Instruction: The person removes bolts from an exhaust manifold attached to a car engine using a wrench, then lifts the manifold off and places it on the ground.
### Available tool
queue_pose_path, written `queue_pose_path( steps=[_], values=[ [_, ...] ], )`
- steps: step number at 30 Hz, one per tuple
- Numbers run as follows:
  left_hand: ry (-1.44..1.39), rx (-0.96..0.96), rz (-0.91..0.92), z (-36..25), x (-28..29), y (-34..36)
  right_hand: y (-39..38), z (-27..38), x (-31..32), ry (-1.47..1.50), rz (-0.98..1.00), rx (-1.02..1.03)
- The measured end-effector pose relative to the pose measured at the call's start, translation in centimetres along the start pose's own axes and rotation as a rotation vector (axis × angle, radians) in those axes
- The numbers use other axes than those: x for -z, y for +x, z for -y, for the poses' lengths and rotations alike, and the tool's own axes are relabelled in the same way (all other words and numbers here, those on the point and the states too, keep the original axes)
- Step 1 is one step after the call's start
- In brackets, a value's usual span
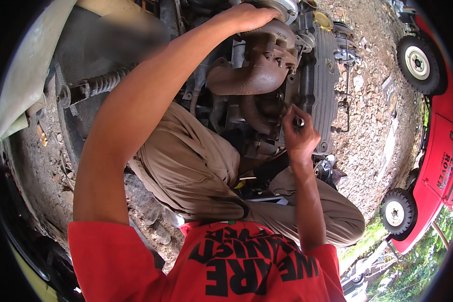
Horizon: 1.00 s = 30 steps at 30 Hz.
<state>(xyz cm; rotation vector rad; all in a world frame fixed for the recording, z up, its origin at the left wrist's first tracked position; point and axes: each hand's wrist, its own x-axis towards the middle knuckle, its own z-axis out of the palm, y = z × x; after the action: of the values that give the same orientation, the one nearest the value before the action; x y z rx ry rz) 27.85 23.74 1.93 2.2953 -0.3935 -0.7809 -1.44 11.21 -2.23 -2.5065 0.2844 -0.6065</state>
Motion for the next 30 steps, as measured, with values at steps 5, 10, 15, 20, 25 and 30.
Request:
queue_pose_path(
  steps=[5, 10, 15, 20, 25, 30],
  values=[
    [0.004, -0.032, 0.003, 0.1, -0.1, 0.2, -1.2, -0.7, -0.5, 0.082, -0.019, -0.059],
    [0.009, -0.052, 0.018, 0.1, -0.1, 0.1, -0.8, -0.3, -0.4, 0.016, 0.014, -0.062],
    [0.026, -0.091, 0.017, 0.5, -0.1, 0.2, 1.4, 1.6, -0.7, -0.004, 0.067, -0.102],
    [0.013, -0.066, 0.006, -0.1, -0.1, -0.2, 5.9, -1.2, -2.0, -0.069, 0.155, -0.16],
    [0.005, -0.103, 0.026, 0.2, -0.4, 0.5, 9.2, -3.3, -3.3, -0.17, 0.122, -0.116],
    [0.061, -0.086, -0.01, 0.7, -0.2, 0.3, 9.2, -0.1, 0.1, 0.106, 0.043, -0.388]
  ],
)
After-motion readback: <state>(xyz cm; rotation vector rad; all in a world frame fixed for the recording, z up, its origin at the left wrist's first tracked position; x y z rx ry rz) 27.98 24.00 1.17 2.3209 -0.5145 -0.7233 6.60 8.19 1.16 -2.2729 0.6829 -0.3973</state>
